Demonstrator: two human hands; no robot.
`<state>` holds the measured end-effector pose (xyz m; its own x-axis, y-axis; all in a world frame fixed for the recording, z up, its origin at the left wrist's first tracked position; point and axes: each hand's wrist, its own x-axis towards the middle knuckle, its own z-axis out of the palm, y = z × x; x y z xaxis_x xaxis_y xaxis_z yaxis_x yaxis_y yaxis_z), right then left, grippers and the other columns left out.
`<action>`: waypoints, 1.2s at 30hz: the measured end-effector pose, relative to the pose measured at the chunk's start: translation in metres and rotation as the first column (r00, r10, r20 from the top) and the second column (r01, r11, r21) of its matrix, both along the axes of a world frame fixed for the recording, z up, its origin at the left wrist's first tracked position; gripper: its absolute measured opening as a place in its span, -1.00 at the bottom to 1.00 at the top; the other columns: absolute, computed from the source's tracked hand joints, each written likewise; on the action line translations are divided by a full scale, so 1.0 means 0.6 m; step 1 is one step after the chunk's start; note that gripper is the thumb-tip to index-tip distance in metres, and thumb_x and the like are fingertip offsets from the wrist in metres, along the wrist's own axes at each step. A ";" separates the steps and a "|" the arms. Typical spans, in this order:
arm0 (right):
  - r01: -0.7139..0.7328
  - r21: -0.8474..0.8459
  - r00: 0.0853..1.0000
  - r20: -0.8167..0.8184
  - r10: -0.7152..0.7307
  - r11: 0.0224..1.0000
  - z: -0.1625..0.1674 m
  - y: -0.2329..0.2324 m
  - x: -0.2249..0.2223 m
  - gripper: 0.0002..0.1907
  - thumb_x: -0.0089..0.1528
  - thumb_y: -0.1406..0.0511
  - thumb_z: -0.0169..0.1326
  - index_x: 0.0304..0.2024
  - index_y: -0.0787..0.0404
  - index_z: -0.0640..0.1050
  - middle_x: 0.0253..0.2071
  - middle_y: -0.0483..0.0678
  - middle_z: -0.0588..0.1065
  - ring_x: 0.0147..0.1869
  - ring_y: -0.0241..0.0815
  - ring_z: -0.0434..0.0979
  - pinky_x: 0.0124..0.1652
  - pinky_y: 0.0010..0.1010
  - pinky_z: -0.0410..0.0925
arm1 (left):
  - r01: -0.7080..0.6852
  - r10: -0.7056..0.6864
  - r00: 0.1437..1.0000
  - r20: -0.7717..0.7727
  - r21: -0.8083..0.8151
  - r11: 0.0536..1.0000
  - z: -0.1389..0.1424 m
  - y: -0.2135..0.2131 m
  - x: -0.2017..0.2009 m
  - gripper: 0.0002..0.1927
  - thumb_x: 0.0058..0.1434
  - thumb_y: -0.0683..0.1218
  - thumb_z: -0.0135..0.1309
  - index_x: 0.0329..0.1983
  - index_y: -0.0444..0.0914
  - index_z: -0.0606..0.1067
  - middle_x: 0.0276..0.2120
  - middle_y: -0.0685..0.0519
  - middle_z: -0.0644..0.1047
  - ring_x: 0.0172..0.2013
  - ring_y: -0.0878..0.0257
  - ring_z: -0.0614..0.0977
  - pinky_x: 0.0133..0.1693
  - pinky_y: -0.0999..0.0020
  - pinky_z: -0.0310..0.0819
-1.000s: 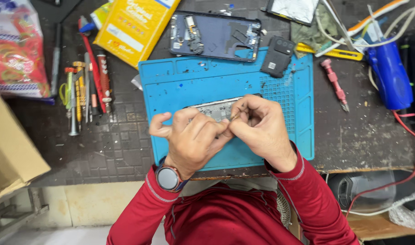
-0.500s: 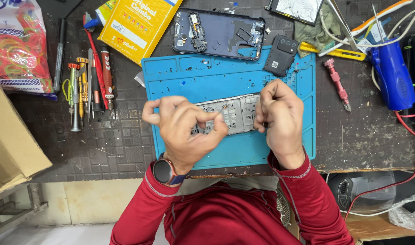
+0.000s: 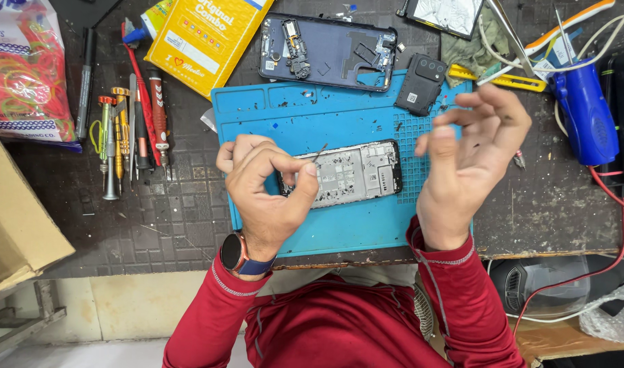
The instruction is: The person uses tweezers to pick debris out of a disassembled phone frame, then peels old adhesive residue from the frame edges by hand. They apply adhesive from a glue tube along the frame edge and press the frame assembly together, working on a blue silicone mat on the repair bench.
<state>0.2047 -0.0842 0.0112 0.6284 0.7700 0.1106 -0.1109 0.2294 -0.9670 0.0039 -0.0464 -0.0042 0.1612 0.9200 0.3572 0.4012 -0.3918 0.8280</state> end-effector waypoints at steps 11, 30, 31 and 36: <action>-0.435 -0.253 0.693 0.518 0.501 0.864 -0.003 -0.009 -0.009 -0.83 0.27 0.41 0.21 -0.08 0.28 0.60 -0.15 -0.04 0.49 -0.16 -0.27 0.51 -0.16 -0.48 0.41 | 0.103 -0.099 0.989 -0.109 0.028 0.994 0.017 0.006 0.012 -0.84 0.01 -0.12 0.34 -0.44 -0.04 0.56 -0.55 0.27 0.40 -0.25 0.26 0.45 0.08 0.18 0.06; -0.469 -0.318 0.757 0.337 0.560 0.824 -0.014 -0.011 -0.008 -0.96 0.23 0.45 0.11 -0.28 0.27 0.50 -0.28 -0.15 0.42 -0.34 -0.43 0.39 -0.36 -0.58 0.26 | 0.182 -0.180 0.982 -0.056 0.028 0.983 0.017 0.004 0.012 -0.82 0.02 -0.13 0.37 -0.36 -0.03 0.59 -0.50 0.30 0.46 -0.23 0.29 0.45 0.08 0.20 0.06; -0.462 -0.329 0.752 0.347 0.561 0.824 -0.014 -0.011 -0.009 -0.95 0.22 0.45 0.11 -0.28 0.27 0.50 -0.29 -0.15 0.42 -0.35 -0.43 0.37 -0.37 -0.58 0.26 | 0.183 -0.181 0.982 -0.059 0.028 0.983 0.017 0.004 0.012 -0.82 0.02 -0.13 0.38 -0.36 -0.03 0.59 -0.50 0.30 0.46 -0.23 0.29 0.45 0.08 0.20 0.06; -0.453 -0.325 0.742 0.379 0.553 0.830 -0.011 -0.010 -0.010 -0.93 0.21 0.48 0.09 -0.26 0.27 0.49 -0.26 -0.14 0.41 -0.35 -0.43 0.36 -0.38 -0.58 0.27 | 0.194 -0.191 0.978 -0.081 0.032 0.981 0.017 0.005 0.013 -0.81 0.01 -0.12 0.38 -0.36 -0.03 0.59 -0.51 0.30 0.45 -0.23 0.28 0.44 0.08 0.18 0.05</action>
